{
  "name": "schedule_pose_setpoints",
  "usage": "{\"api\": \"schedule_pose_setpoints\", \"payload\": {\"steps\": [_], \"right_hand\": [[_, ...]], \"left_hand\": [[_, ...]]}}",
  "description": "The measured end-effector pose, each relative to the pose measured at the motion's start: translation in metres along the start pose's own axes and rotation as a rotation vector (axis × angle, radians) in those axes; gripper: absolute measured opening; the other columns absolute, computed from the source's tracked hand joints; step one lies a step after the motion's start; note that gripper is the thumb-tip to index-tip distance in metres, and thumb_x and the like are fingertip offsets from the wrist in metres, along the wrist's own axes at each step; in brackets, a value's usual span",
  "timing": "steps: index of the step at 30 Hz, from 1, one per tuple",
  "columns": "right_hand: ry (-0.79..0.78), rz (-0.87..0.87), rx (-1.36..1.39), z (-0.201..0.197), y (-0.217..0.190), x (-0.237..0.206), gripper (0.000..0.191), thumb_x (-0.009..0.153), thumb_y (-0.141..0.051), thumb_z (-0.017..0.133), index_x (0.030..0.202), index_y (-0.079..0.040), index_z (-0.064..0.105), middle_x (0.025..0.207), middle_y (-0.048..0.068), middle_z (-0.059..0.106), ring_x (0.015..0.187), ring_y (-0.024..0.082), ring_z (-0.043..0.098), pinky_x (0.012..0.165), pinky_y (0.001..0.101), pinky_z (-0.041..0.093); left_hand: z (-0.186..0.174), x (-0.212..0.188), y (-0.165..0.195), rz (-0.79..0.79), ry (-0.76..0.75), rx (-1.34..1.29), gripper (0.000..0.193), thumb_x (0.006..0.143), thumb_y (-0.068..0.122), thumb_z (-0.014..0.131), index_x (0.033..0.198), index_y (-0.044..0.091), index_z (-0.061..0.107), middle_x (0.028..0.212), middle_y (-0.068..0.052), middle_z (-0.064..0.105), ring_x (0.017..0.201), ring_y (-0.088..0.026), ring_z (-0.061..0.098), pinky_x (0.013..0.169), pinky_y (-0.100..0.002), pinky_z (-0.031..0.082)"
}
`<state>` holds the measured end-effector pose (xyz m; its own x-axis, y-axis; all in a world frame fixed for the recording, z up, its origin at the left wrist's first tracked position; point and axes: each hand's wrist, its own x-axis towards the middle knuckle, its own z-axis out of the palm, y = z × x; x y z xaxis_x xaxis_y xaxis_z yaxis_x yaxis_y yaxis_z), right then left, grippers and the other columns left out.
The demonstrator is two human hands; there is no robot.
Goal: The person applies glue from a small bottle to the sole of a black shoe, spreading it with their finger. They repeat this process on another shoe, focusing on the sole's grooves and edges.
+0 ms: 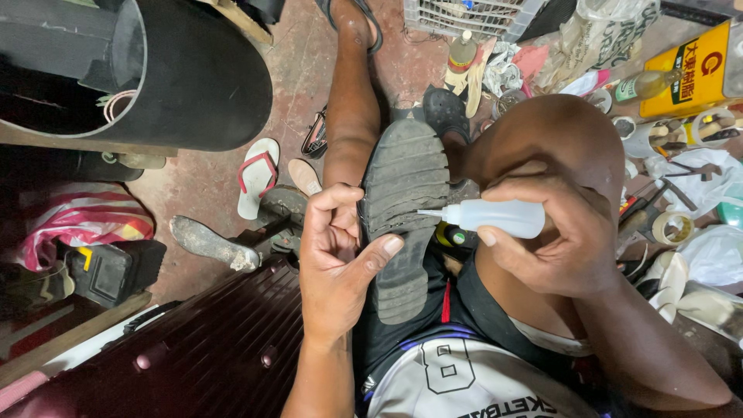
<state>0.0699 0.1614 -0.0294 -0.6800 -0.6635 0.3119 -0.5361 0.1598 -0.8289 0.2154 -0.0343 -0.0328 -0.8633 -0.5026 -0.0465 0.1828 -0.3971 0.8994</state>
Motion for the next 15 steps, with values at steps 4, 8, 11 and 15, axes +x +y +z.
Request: {"api": "schedule_pose_setpoints", "payload": {"steps": [4, 8, 11, 15], "right_hand": [[-0.016, -0.011, 0.020, 0.0006, -0.0007, 0.0033, 0.038, 0.081, -0.006, 0.084, 0.113, -0.001, 0.063, 0.105, 0.011, 0.072, 0.092, 0.017, 0.073, 0.081, 0.0277, 0.057], [-0.031, -0.001, 0.001, 0.0001, -0.0034, 0.0057, 0.036, 0.079, -0.004, 0.084, 0.109, 0.000, 0.066, 0.102, 0.011, 0.072, 0.090, 0.018, 0.073, 0.080, 0.0294, 0.057], [-0.021, -0.061, -0.005, -0.0001, -0.0034, 0.0080, 0.035, 0.079, -0.004, 0.084, 0.109, -0.001, 0.065, 0.101, 0.011, 0.071, 0.091, 0.019, 0.072, 0.081, 0.0296, 0.056], [-0.005, -0.065, -0.028, -0.0006, -0.0026, 0.0076, 0.036, 0.080, -0.005, 0.084, 0.110, -0.001, 0.065, 0.102, 0.011, 0.071, 0.092, 0.019, 0.073, 0.082, 0.0300, 0.057]], "left_hand": [[0.0026, 0.0007, -0.0002, -0.004, -0.010, 0.001, 0.057, 0.088, -0.016, 0.074, 0.135, 0.004, 0.049, 0.134, -0.014, 0.059, 0.133, -0.019, 0.053, 0.119, -0.032, 0.038], [0.0032, 0.0006, -0.0010, -0.012, -0.007, -0.011, 0.057, 0.088, -0.016, 0.074, 0.135, 0.004, 0.049, 0.133, -0.014, 0.059, 0.130, -0.019, 0.054, 0.117, -0.033, 0.040], [0.0021, 0.0009, -0.0020, 0.001, -0.006, 0.008, 0.057, 0.088, -0.016, 0.074, 0.135, 0.003, 0.049, 0.131, -0.014, 0.059, 0.130, -0.019, 0.055, 0.117, -0.032, 0.040], [0.0000, 0.0010, -0.0032, 0.007, -0.003, -0.005, 0.058, 0.088, -0.016, 0.075, 0.136, 0.004, 0.049, 0.130, -0.013, 0.060, 0.129, -0.019, 0.055, 0.118, -0.033, 0.040]]}}
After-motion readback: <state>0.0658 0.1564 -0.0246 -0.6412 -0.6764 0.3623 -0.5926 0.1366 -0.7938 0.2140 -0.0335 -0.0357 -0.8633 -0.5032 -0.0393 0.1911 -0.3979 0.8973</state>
